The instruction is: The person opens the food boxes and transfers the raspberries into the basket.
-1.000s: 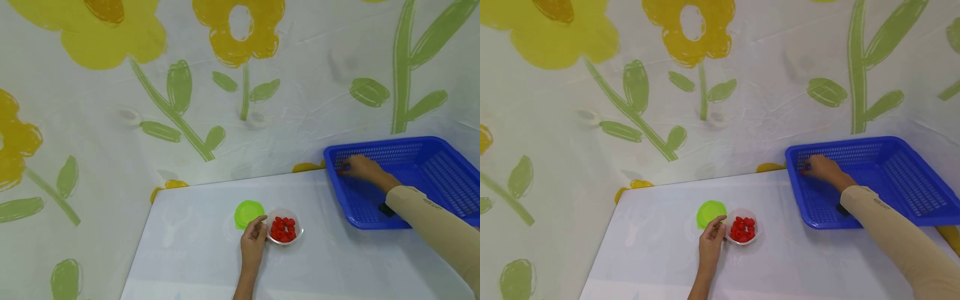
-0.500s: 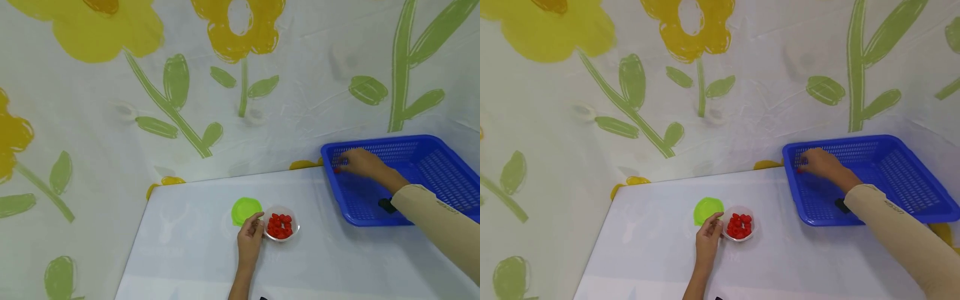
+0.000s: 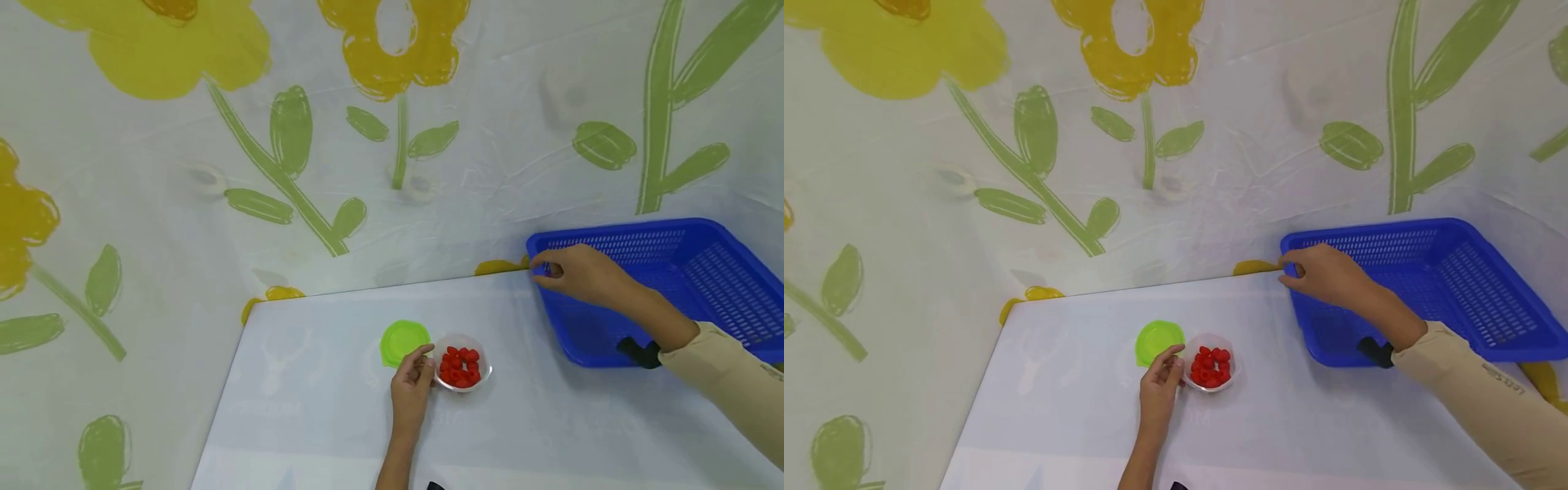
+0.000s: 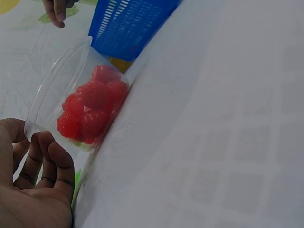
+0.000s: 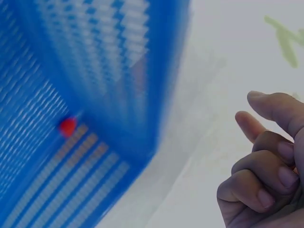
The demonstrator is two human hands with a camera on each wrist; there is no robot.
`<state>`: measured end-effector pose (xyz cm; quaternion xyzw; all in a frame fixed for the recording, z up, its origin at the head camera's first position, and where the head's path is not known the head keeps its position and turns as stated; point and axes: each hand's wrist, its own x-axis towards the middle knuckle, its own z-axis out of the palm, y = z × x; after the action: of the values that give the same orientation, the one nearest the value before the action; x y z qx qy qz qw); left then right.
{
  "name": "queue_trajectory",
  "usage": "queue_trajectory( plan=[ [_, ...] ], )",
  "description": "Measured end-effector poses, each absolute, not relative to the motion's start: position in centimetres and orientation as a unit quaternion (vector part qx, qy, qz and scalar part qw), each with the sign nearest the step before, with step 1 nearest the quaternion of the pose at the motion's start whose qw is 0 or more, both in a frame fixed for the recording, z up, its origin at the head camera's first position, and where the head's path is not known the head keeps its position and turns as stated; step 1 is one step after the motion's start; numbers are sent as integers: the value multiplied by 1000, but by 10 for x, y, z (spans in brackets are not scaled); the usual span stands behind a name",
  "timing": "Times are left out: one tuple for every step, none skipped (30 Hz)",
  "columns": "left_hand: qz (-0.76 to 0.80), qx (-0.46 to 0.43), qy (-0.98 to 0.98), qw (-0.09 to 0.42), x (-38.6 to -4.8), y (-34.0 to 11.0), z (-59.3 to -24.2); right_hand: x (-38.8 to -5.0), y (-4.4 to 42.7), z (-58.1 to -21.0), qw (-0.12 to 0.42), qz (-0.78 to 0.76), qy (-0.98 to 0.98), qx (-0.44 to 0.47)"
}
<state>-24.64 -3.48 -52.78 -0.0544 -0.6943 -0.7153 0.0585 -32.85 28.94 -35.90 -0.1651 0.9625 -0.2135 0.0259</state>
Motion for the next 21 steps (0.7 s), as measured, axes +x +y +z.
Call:
queue_trajectory(
  plan=[
    [-717,-57,-692,61,-246,-35,-528,-324,283,-359,23,-214,961,-171],
    [-716,-59,-693,61,-246,-35,-528,-320,276,-358,22,-213,961,-177],
    [-715,-62,-693,62,-245,-35,-529,-316,269,-359,21,-210,960,-184],
    [-716,-66,-693,64,-246,-36,-531,-312,262,-360,21,-208,959,-192],
    [-715,-65,-693,63,-246,-36,-534,-308,256,-361,24,-205,958,-198],
    [-715,-63,-693,61,-247,-36,-538,-304,250,-363,26,-200,958,-205],
    [-715,-63,-693,60,-247,-36,-538,-301,244,-365,34,-195,957,-211],
    [-714,-63,-695,59,-247,-36,-538,-299,239,-368,40,-190,956,-219],
    [-714,-61,-695,59,-247,-36,-538,-298,234,-371,45,-187,955,-226],
    [-714,-62,-695,60,-247,-36,-538,-296,229,-374,50,-184,954,-233],
    [-713,-62,-696,62,-247,-36,-538,-295,224,-377,54,-180,953,-238],
    [-712,-62,-697,65,-247,-37,-539,-294,219,-381,58,-178,952,-243],
    [-710,-63,-699,68,-247,-37,-538,-294,215,-384,62,-179,950,-247],
    [-708,-63,-700,70,-248,-37,-539,-293,211,-387,66,-179,949,-250],
    [-707,-64,-700,71,-248,-37,-539,-293,207,-389,69,-179,948,-254],
    [-706,-66,-701,72,-248,-37,-539,-293,203,-392,75,-180,947,-255],
    [-706,-68,-701,73,-249,-37,-539,-292,200,-395,82,-180,946,-257],
    [-706,-69,-701,73,-249,-37,-539,-292,198,-397,91,-182,945,-256],
    [-706,-68,-702,70,-249,-37,-538,-292,195,-399,98,-182,944,-256],
    [-706,-66,-702,67,-249,-36,-538,-291,193,-402,102,-180,944,-259],
    [-705,-64,-703,65,-248,-36,-536,-291,191,-404,106,-177,943,-261]
  ],
)
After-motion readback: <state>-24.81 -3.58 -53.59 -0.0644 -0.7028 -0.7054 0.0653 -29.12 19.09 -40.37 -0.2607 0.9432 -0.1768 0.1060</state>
